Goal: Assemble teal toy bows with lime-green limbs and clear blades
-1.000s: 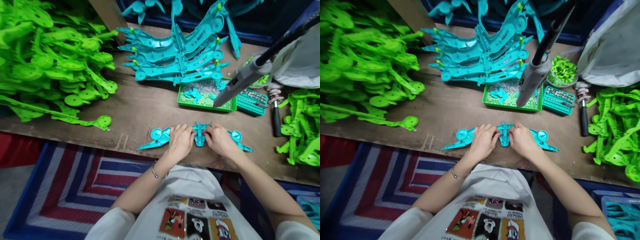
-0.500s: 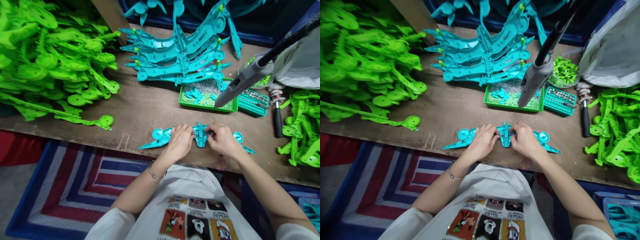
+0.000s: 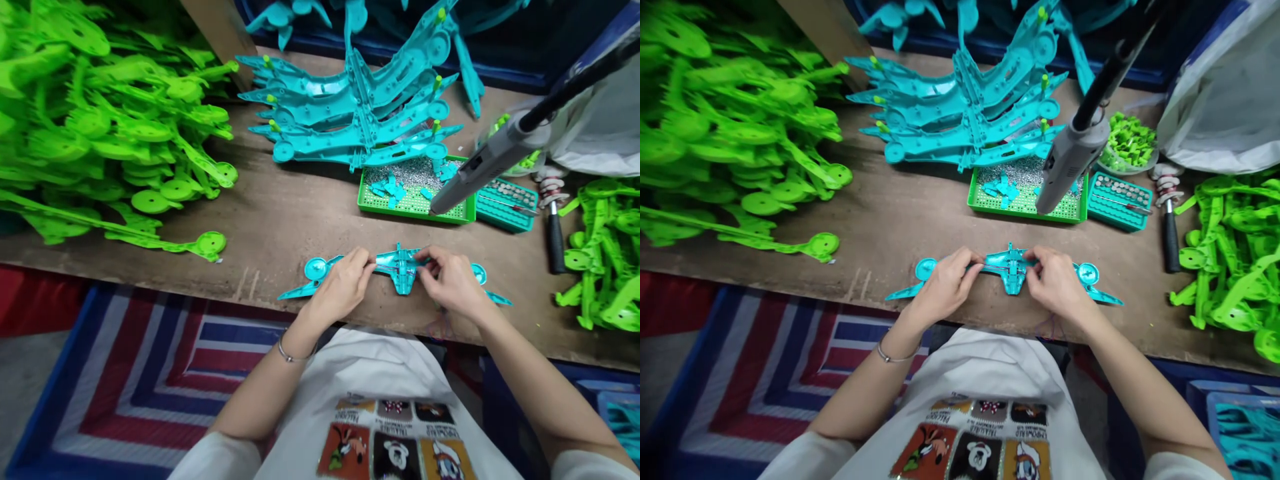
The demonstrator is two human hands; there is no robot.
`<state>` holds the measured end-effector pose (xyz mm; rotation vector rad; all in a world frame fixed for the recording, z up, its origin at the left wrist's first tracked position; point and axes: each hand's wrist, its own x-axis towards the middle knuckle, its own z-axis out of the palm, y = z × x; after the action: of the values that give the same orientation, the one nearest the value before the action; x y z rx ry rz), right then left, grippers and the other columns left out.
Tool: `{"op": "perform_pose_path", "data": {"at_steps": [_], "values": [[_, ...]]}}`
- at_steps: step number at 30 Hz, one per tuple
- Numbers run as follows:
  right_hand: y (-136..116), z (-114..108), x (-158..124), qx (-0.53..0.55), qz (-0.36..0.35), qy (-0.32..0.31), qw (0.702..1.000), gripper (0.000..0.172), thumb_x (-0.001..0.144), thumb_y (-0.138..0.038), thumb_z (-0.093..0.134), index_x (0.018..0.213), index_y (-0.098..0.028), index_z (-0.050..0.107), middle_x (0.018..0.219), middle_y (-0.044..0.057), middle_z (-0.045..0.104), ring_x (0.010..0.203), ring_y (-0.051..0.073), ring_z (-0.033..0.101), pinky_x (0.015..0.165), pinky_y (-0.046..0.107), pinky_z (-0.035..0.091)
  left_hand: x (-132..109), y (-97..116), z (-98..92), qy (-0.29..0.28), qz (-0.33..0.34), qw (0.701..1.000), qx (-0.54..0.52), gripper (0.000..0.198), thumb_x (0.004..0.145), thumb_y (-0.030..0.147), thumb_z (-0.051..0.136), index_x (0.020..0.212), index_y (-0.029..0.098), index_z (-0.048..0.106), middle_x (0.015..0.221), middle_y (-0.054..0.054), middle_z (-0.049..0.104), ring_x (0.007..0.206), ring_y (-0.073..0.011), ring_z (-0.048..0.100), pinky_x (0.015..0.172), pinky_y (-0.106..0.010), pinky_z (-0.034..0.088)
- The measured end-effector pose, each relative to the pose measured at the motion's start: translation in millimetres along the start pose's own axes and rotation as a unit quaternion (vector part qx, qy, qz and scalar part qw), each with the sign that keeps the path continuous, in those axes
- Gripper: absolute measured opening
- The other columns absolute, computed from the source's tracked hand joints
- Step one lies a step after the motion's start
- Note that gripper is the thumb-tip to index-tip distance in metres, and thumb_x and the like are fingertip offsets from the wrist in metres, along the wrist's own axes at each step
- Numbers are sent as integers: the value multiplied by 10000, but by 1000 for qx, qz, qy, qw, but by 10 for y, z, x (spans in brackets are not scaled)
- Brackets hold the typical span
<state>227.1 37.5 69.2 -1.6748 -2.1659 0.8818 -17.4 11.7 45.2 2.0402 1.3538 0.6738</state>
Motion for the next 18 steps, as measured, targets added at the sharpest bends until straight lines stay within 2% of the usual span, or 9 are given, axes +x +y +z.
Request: {"op": "perform_pose_path", "data": {"at_steps": [3, 6, 9, 12, 15, 18], "values": [[131, -104, 55, -37, -1, 30, 999, 239, 844, -227, 605, 1063, -181, 690, 1034, 93, 731, 955, 252, 662, 874, 364, 478, -38, -72, 22, 9, 47, 999, -2, 111, 1034, 189, 429, 1064, 200, 535, 1075, -92, 650, 1040, -222, 638, 894, -369, 517], [191, -157, 154, -42, -1, -42, 998, 357, 819, -240, 634, 1164, -158, 674, 1149, 128, 707, 1071, 285, 639, 936, 385, 465, -80, -113, 83, 34, 61, 998, -4, 111, 1025, 173, 452, 1083, 196, 544, 1123, -108, 652, 1093, -226, 636, 937, -383, 526], [185, -164, 250, -2, 31, -112, 993, 362, 788, -223, 645, 1145, -175, 680, 1155, 100, 718, 1017, 253, 660, 889, 343, 474, -124, -124, 130, 61, 63, 996, -10, 107, 1005, 154, 492, 1085, 194, 552, 1134, -108, 654, 1094, -217, 642, 949, -380, 532], [161, -153, 315, 32, 60, -159, 985, 370, 759, -232, 661, 1127, -197, 674, 1066, 57, 740, 913, 218, 667, 800, 305, 469, -166, -122, 159, 83, 75, 994, -19, 113, 983, 139, 529, 1076, 194, 563, 1137, -105, 661, 1090, -211, 647, 952, -379, 536], [144, -138, 363, 24, 66, -189, 979, 417, 724, -258, 702, 1135, -195, 667, 981, 42, 733, 835, 202, 644, 730, 290, 442, -197, -126, 187, 99, 86, 991, -29, 129, 970, 130, 544, 1076, 196, 575, 1161, -108, 669, 1105, -212, 653, 961, -386, 537], [125, -127, 411, 34, 89, -212, 973, 379, 689, -271, 731, 1057, -195, 682, 857, 7, 692, 743, 170, 597, 670, 275, 419, -209, -134, 205, 109, 92, 989, -31, 130, 964, 123, 547, 1067, 193, 583, 1152, -111, 678, 1118, -217, 658, 957, -389, 537]]}}
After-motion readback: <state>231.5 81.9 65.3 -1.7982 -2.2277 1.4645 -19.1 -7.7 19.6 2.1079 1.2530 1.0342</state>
